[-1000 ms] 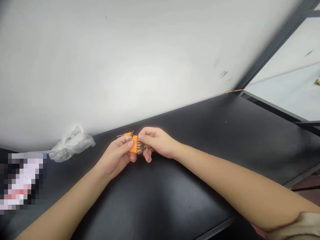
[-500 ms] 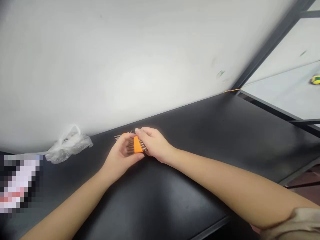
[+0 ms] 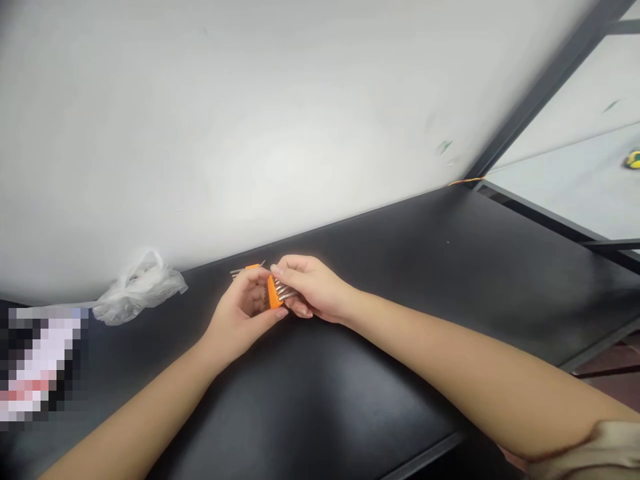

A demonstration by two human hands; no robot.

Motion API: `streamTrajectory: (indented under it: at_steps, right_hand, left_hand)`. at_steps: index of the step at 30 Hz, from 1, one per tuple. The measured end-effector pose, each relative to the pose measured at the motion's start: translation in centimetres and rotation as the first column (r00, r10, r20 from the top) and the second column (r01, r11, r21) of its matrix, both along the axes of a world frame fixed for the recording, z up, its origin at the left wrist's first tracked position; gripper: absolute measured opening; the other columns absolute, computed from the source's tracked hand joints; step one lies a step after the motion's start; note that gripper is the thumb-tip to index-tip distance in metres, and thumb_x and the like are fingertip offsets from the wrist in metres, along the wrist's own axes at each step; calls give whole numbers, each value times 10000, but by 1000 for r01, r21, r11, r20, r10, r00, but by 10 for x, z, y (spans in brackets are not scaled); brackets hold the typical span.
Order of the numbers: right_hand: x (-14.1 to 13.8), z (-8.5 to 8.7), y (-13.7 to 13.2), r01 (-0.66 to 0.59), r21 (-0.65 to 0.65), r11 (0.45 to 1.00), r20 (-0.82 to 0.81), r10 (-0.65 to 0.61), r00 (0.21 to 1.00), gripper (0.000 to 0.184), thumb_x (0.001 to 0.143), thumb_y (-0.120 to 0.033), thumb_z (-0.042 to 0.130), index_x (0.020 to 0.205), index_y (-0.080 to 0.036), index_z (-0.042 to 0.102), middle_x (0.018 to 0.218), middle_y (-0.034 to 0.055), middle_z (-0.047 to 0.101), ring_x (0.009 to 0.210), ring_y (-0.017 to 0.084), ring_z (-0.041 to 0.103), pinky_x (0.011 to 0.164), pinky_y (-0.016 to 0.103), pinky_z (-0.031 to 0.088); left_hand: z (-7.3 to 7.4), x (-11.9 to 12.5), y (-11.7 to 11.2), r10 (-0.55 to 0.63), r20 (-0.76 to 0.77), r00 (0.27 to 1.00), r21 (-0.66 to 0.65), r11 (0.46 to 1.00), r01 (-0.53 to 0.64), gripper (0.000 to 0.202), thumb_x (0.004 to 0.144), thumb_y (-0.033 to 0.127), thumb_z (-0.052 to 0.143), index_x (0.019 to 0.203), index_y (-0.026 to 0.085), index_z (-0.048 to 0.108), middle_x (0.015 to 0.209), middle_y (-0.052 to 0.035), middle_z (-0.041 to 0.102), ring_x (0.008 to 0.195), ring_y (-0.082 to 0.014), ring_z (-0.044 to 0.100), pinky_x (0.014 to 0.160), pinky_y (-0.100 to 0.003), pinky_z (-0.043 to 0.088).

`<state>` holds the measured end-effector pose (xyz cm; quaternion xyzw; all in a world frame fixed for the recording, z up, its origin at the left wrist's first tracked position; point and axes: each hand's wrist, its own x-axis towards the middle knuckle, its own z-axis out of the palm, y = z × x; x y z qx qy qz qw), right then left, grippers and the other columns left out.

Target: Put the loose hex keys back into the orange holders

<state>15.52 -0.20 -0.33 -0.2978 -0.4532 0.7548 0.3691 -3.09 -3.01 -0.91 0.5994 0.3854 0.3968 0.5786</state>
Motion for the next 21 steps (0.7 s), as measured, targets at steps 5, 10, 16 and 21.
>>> streamTrajectory:
  at_steps: [5, 10, 16, 21]
  right_hand:
    - [6, 0, 5, -77, 33, 996, 52, 75, 996, 408, 904, -552, 669, 815, -199, 485, 521, -73, 559, 323, 59, 410, 304, 160, 302]
    - [16, 4, 11, -201, 99, 974, 301, 163, 940, 478, 904, -643, 610, 818, -177, 544, 612, -20, 628, 392, 85, 516, 341, 189, 377]
    - [0, -6, 5, -30, 302, 953, 406, -100, 909, 576, 950, -675, 487, 739, -152, 606, 642, -3, 575, 547, 84, 478, 496, 205, 374]
    - [0, -9, 4, -29, 371, 928, 414, -137, 900, 572, 912, -666, 560, 637, -165, 520, 589, -24, 500, 544, 86, 425, 505, 217, 335]
  left_hand:
    - [-2, -1, 1, 7, 17, 1000, -6, 1000, -7, 502, 773, 226, 832, 1189, 233, 552, 1129, -71, 687, 963, -203, 710, 887, -367, 571]
    - [4, -3, 1, -31, -77, 997, 0, 1000, 31, 470, 792, 216, 803, 1207, 223, 583, 1109, -75, 705, 951, -219, 717, 895, -386, 571]
    - [3, -1, -2, 57, -167, 984, 81, 996, -44, 489, 779, 261, 810, 1230, 238, 621, 1106, -72, 717, 947, -240, 713, 848, -370, 573]
    - [8, -4, 0, 90, -293, 952, 237, 971, -18, 386, 789, 273, 797, 1149, 244, 661, 970, -37, 706, 810, -195, 649, 765, -324, 524]
